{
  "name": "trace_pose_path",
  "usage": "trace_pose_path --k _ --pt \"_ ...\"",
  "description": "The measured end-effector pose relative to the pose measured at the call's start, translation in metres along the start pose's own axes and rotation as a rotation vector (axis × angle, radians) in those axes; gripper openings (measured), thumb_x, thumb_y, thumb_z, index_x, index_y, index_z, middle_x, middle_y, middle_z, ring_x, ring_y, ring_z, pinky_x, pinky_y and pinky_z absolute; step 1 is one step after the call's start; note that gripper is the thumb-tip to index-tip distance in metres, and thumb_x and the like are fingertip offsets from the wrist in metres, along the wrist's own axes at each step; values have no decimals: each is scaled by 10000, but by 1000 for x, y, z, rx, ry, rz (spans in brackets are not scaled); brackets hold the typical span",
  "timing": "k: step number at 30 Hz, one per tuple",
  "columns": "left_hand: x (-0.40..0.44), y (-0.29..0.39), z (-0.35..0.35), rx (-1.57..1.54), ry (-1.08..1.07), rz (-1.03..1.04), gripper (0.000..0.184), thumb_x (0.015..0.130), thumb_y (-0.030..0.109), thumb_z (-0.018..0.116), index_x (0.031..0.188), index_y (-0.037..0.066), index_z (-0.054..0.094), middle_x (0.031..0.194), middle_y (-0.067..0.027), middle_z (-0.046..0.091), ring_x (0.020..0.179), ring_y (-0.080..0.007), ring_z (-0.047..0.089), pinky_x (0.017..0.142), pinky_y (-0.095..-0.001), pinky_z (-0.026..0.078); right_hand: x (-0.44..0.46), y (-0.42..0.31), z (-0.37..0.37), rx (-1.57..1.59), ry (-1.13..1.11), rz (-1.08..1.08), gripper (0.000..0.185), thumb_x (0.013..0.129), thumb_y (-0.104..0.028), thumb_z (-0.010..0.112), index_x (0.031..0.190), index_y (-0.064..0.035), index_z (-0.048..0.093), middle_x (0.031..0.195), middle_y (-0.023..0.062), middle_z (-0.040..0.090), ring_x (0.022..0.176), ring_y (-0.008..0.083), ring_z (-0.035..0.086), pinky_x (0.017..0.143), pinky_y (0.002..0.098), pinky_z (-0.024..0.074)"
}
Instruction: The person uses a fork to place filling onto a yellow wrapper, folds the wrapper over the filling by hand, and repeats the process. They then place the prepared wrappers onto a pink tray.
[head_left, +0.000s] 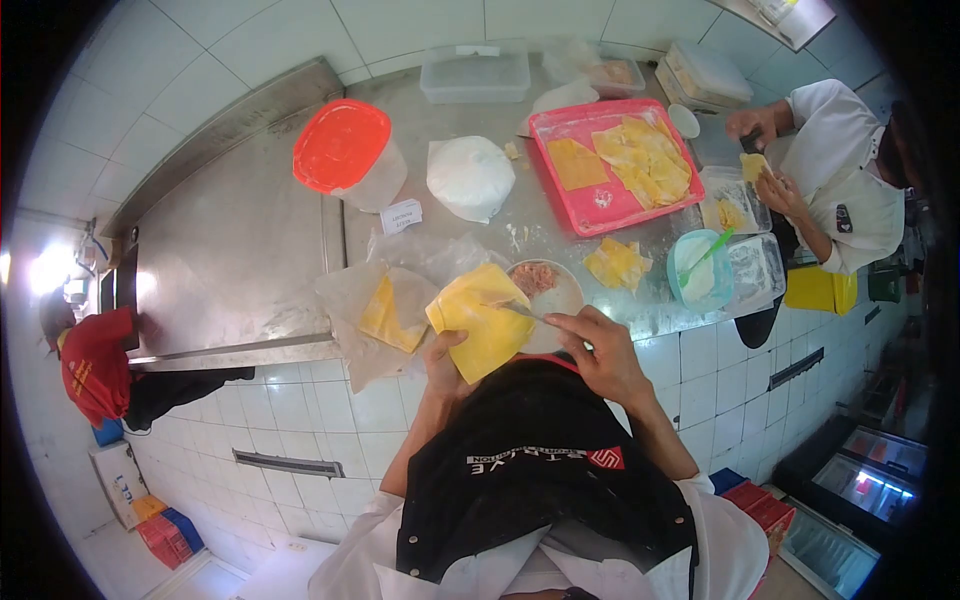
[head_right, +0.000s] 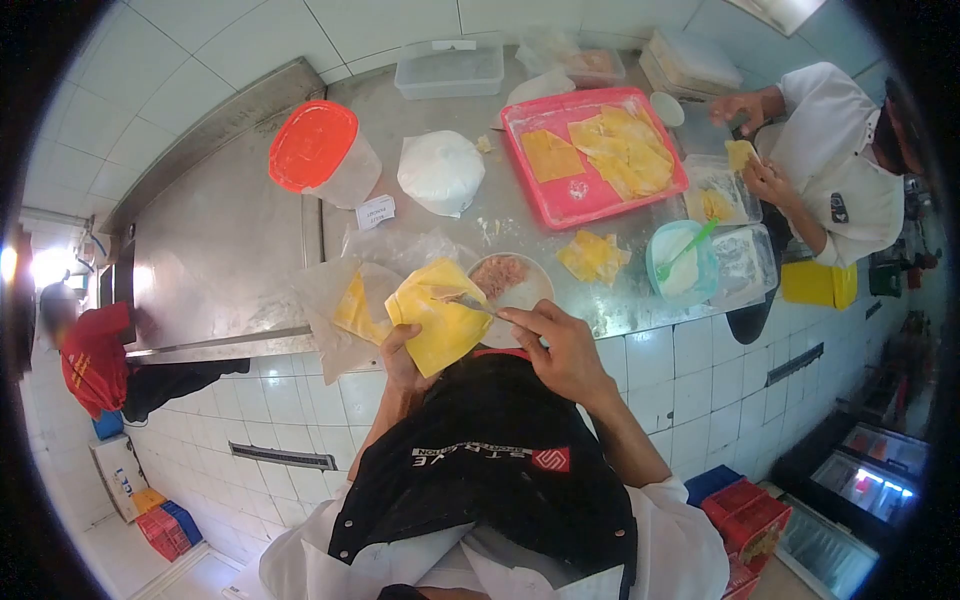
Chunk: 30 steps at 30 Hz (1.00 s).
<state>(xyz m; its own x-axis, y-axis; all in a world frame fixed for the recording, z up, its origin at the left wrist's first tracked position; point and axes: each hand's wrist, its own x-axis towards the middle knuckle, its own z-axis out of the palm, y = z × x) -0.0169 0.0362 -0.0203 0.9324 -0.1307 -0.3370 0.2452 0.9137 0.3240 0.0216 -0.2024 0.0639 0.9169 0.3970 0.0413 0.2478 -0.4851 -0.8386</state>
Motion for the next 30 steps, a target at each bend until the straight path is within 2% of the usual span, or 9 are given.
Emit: trace_pose_path --k 2,6,12,17,20,23,27,30 --pt "-1 -1 5 52 23 -17 647 858 188 666 1434 3 437 1325 -175 582 1213 -337 604 1008 -486 537 -4 -2 5 -3 -38 70 283 953 -113 664 1233 -124 704 828 111 573 691 294 624 625 377 482" --pt "1 -3 21 161 87 6 610 904 205 736 1423 56 453 1284 -140 603 1169 -309 637 939 -467 582 -6 6 6 -118 -13 5 316 965 -116 635 1276 -145 682 832 102 577 679 301 638 596 396 487" --pt "8 -7 37 310 192 11 534 883 78 760 1353 72 506 1242 -104 623 1141 -265 648 899 -424 599 -11 11 9 -245 14 -58 338 951 -107 642 1285 -149 674 817 108 592 653 313 651 568 417 517" --pt "13 -14 27 287 226 27 572 892 95 758 1388 91 475 1270 -102 608 1170 -277 636 954 -459 574 -21 10 4 -226 -18 -30 325 955 -120 649 1279 -107 666 863 133 670 696 333 680 599 428 539" --pt "12 -17 24 291 231 59 557 896 92 754 1381 94 480 1259 -99 610 1169 -278 636 960 -457 571 -28 11 -7 -153 14 -32 292 964 -150 652 1247 -83 670 918 162 716 749 359 701 642 437 552" --pt "12 -17 27 289 228 72 550 900 101 754 1379 97 484 1254 -99 611 1168 -278 636 971 -451 565 -30 13 -19 -129 -47 48 242 964 -177 662 1174 -56 676 914 186 727 782 374 711 683 446 559" --pt "14 -15 28 232 208 83 548 906 126 757 1381 93 486 1255 -99 614 1172 -277 635 985 -447 557 -24 16 -27 -147 -97 48 178 971 -200 655 1034 -33 656 786 176 694 715 378 690 646 444 529" --pt "14 -6 32 147 240 88 509 893 46 740 1347 74 511 1250 -95 617 1151 -259 640 947 -419 571 -26 28 -36 -114 -142 98 211 968 -229 660 952 -23 620 709 172 647 661 383 658 617 437 504"
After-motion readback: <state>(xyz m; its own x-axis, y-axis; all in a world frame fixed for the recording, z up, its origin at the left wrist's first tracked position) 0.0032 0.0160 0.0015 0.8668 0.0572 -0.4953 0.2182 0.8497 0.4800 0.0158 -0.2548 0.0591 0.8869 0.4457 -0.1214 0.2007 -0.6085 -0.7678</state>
